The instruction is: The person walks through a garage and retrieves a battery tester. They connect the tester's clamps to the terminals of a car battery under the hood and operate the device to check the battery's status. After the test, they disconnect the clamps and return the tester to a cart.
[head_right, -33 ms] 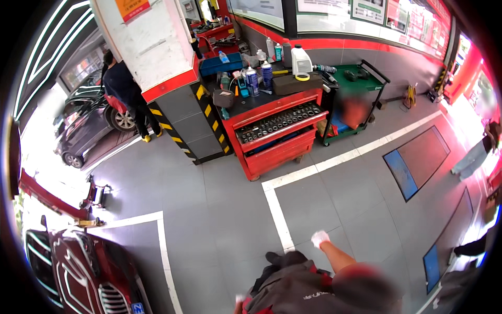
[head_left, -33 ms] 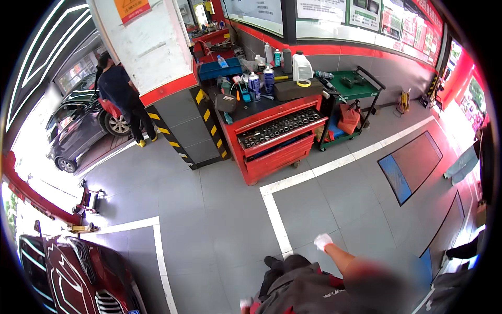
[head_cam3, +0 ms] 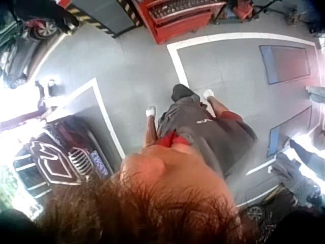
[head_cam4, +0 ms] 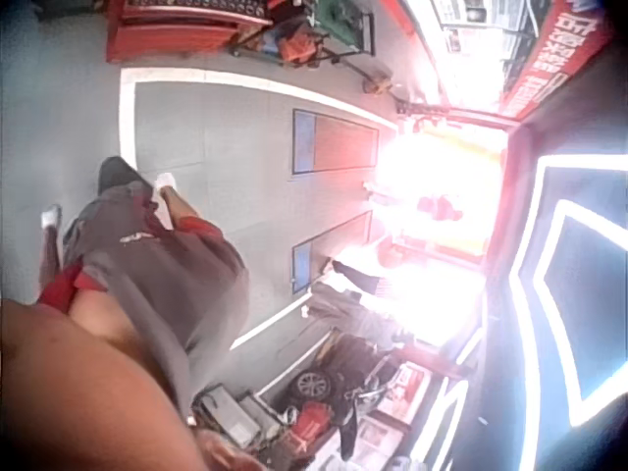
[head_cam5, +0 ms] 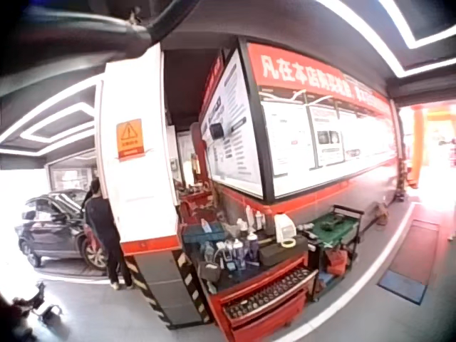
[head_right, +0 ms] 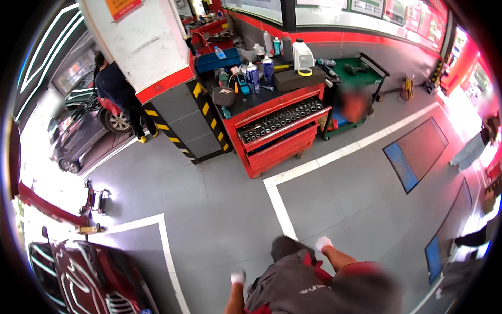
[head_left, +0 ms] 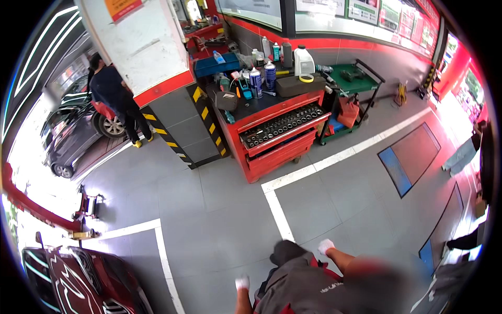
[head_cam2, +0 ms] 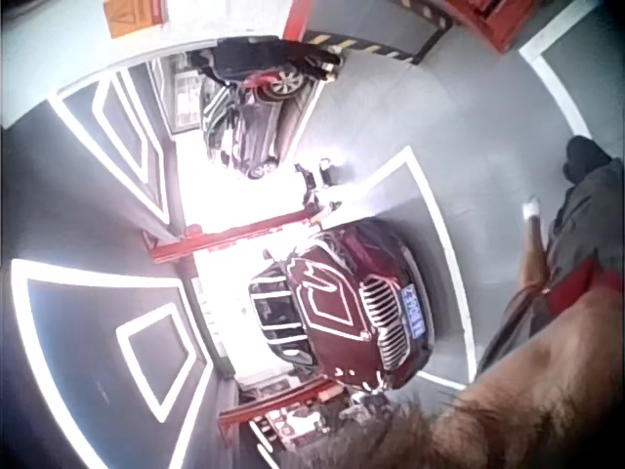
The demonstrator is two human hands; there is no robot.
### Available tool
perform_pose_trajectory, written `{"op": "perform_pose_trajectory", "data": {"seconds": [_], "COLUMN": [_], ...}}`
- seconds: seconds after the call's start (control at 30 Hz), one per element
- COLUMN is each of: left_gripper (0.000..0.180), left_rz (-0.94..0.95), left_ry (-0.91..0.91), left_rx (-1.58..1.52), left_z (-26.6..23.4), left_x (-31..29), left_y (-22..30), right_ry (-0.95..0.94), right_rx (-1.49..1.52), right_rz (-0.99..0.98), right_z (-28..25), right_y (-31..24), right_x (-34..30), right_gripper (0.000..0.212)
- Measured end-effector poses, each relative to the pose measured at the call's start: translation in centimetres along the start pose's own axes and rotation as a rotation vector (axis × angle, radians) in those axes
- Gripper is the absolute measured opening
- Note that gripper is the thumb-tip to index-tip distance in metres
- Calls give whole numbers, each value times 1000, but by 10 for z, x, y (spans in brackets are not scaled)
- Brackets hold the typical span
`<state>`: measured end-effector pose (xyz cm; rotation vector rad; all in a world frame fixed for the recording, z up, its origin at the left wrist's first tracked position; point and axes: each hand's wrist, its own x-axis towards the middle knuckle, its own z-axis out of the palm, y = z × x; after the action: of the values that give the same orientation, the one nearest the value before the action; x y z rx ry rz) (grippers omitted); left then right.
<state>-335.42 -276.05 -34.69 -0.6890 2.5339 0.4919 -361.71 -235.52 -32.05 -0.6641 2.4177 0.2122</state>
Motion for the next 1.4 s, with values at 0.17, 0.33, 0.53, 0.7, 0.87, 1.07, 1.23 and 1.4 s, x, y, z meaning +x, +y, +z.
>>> {"op": "perform_pose_trajectory", "data": {"seconds": [0.17,0.33,0.53,0.7,0.87,1.07,1.23,1.4], "left_gripper": [24,25,15,17,20,25,28,23], "left_rz": [-8,-61,-639,-742,-565,-418,-390,12], "left_ry": [343,195,185,53,-1,-56,13,329], "left_rx": [-1493,-1516,-1498,-1357,-1315,-1274,-1421,-1207], "left_z": [-264,-356,-319,-389,-490,-630,-694,-835], "left_x": [180,253,217,289,441,606,719,811], "left_y": [10,-91,-301,-400,-526,-595,-760,-723], "right_ry": [-465,-527,217,661,365,-101,-479,-461], "right_rx": [398,456,781,852,979,800,495,309], "right_rz": [339,489,173,-74,-23,400,762,918], "right_z": [11,-53,-330,-620,-776,-542,-432,-471], "right_y": [-108,-195,-366,-500,-646,-671,-681,-673], "right_x": [12,121,400,573,573,543,406,422], "right_gripper": [32,43,48,38,53,54,22,21]}}
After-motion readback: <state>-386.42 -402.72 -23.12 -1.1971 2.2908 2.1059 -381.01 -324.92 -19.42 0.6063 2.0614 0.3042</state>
